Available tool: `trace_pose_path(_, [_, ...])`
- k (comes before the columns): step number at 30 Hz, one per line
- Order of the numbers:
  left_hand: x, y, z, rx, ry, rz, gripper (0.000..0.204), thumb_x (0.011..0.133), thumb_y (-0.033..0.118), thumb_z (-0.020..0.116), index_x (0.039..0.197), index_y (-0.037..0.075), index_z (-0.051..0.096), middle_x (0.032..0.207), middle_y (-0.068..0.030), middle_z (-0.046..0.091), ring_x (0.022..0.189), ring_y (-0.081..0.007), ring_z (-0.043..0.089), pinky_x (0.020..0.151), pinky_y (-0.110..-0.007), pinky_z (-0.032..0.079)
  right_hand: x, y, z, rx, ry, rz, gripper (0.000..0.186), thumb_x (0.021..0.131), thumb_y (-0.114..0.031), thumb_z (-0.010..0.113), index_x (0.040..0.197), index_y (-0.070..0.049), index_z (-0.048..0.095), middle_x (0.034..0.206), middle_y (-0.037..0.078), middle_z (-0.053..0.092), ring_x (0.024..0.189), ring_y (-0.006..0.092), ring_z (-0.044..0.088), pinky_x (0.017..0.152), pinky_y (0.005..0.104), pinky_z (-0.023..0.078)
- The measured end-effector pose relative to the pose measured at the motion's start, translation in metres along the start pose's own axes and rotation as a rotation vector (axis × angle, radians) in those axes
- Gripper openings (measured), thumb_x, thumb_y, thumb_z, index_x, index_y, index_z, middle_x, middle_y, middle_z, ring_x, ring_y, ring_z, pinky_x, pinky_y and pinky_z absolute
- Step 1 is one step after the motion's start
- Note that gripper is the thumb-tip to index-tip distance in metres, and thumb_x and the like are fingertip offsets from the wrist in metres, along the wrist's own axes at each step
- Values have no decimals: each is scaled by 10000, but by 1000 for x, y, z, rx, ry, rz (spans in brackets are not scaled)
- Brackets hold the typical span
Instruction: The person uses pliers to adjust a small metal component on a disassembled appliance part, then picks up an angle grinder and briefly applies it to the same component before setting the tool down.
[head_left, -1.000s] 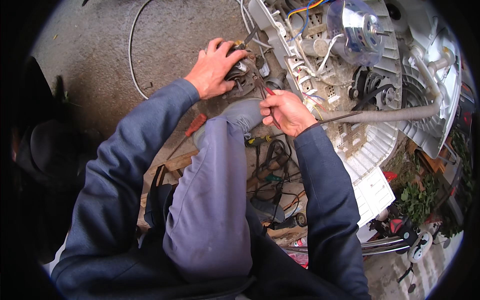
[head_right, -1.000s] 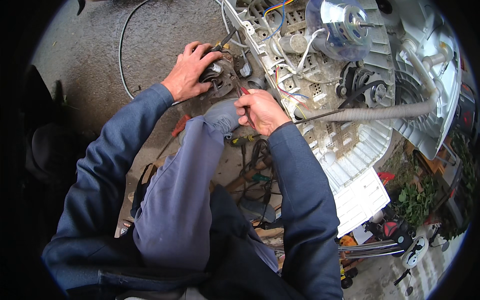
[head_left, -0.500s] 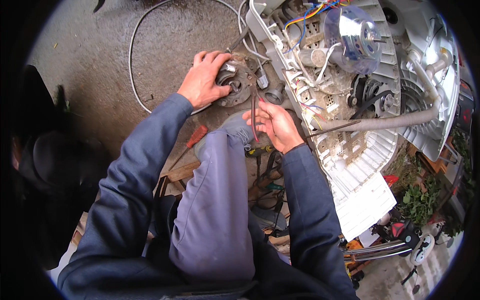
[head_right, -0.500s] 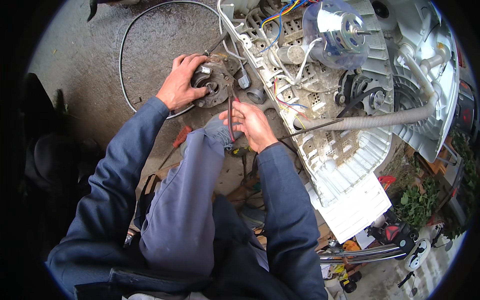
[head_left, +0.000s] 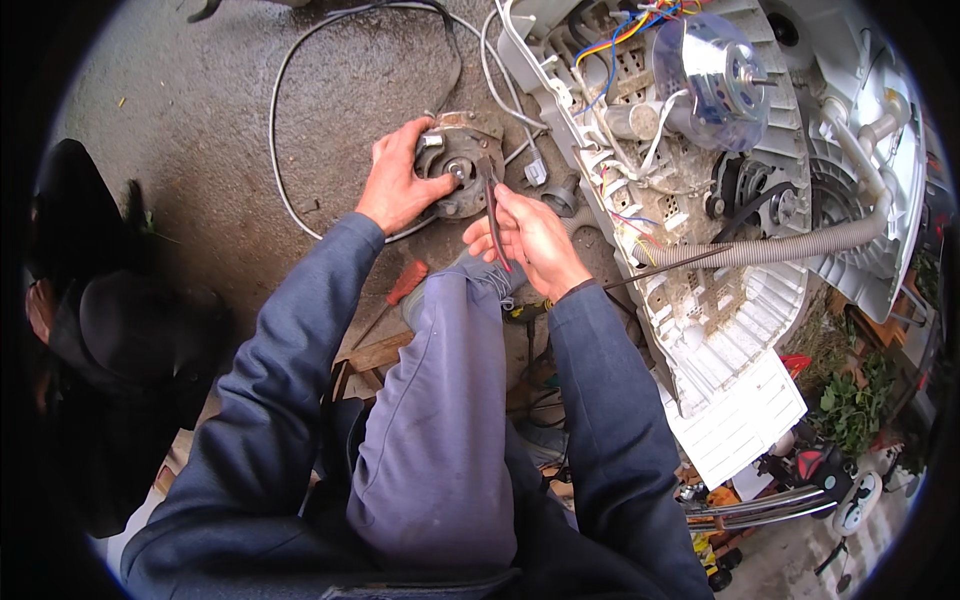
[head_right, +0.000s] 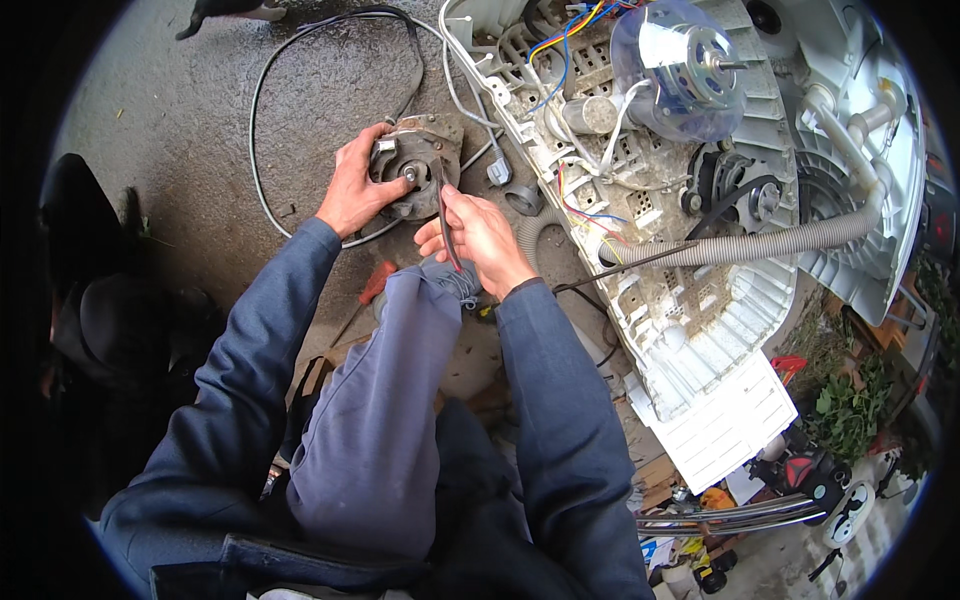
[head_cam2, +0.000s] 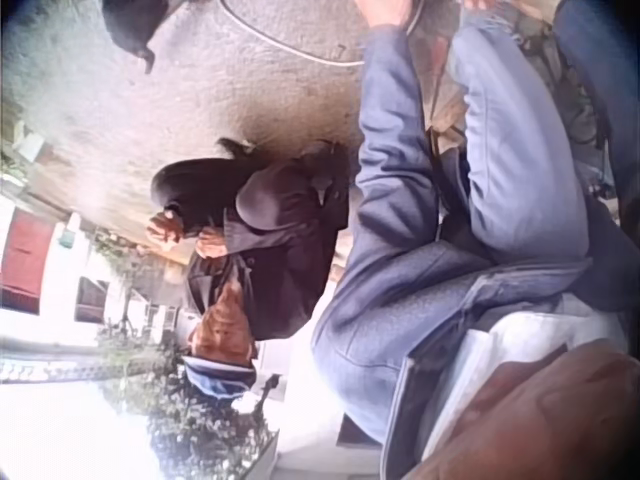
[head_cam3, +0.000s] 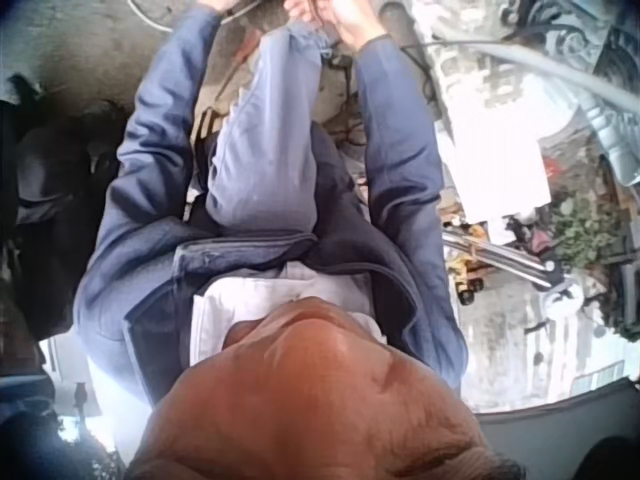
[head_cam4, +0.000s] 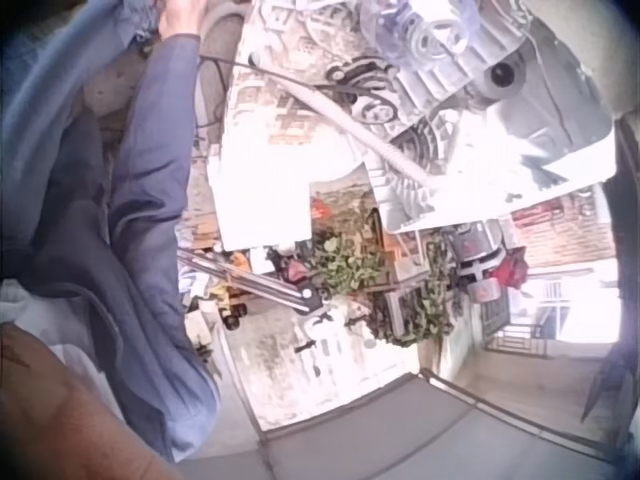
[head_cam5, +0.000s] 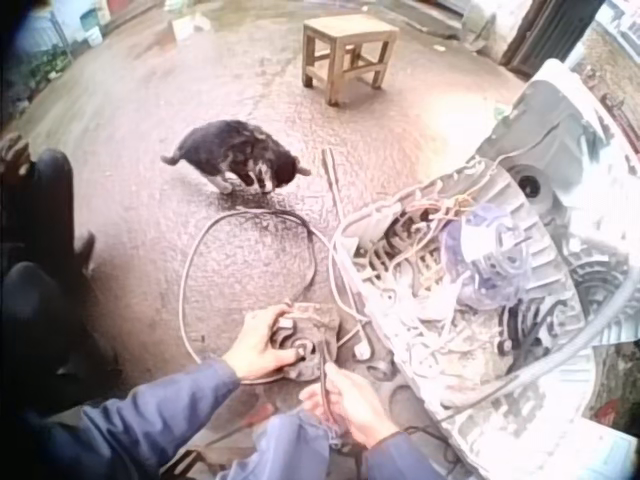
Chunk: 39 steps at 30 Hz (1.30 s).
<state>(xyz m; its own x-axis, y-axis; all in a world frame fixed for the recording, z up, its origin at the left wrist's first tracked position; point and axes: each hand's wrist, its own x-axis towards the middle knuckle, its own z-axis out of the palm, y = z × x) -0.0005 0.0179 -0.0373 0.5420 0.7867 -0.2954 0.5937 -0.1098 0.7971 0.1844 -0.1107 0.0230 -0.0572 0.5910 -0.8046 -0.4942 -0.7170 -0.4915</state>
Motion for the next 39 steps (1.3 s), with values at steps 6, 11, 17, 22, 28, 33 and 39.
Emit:
trace_pose_path(6, [-7,-2,-3,-9,9,-6,817,737,285,832,1450,48,511,1369,-224,592,1332,-422,475,1155,-482,410,-7,26,-6,-130,138,-62,442,1117,-419,459,1040,-20,631,955,132,735,784,179,693,693,318,553])
trace_pose_path(11, [-15,3,2,-14,74,-77,839,755,319,827,1471,40,490,1390,-237,576,1332,-418,477,1148,-489,410,-24,81,-23,-400,385,-125,411,1091,-363,513,1070,12,681,935,90,716,834,142,662,698,301,538])
trace_pose_path(17, [-14,1,4,18,85,-61,820,744,329,833,1443,54,504,1380,-226,582,1321,-428,490,1142,-494,393,-32,85,-14,-605,551,-311,346,1078,-303,540,968,18,606,895,164,721,776,240,696,671,398,527])
trace_pose_path(22, [-12,-5,9,142,170,71,808,729,330,836,1415,47,516,1360,-223,592,1304,-415,517,1128,-499,389,-37,34,11,-559,490,-262,339,1086,-302,546,932,-1,569,746,122,700,628,232,669,612,388,512])
trace_pose_path(28, [-12,-4,8,19,118,8,832,729,335,832,1432,34,504,1362,-221,588,1296,-415,520,1124,-499,392,-25,6,22,-585,418,-202,333,958,-283,738,869,-32,537,719,85,643,584,188,610,575,347,492])
trace_pose_path(33, [-11,5,2,76,53,-35,837,735,335,829,1442,32,499,1328,-231,595,1280,-421,516,1111,-516,383,-13,2,18,-772,450,-160,380,778,-205,813,966,-9,547,855,184,684,800,352,697,745,449,532])
trace_pose_path(39, [-21,5,6,138,91,29,830,761,325,813,1462,34,477,1353,-233,569,1307,-422,478,1118,-524,363,-10,7,8,-838,417,-233,383,828,-154,766,1104,-10,544,878,213,707,857,418,709,812,484,543])
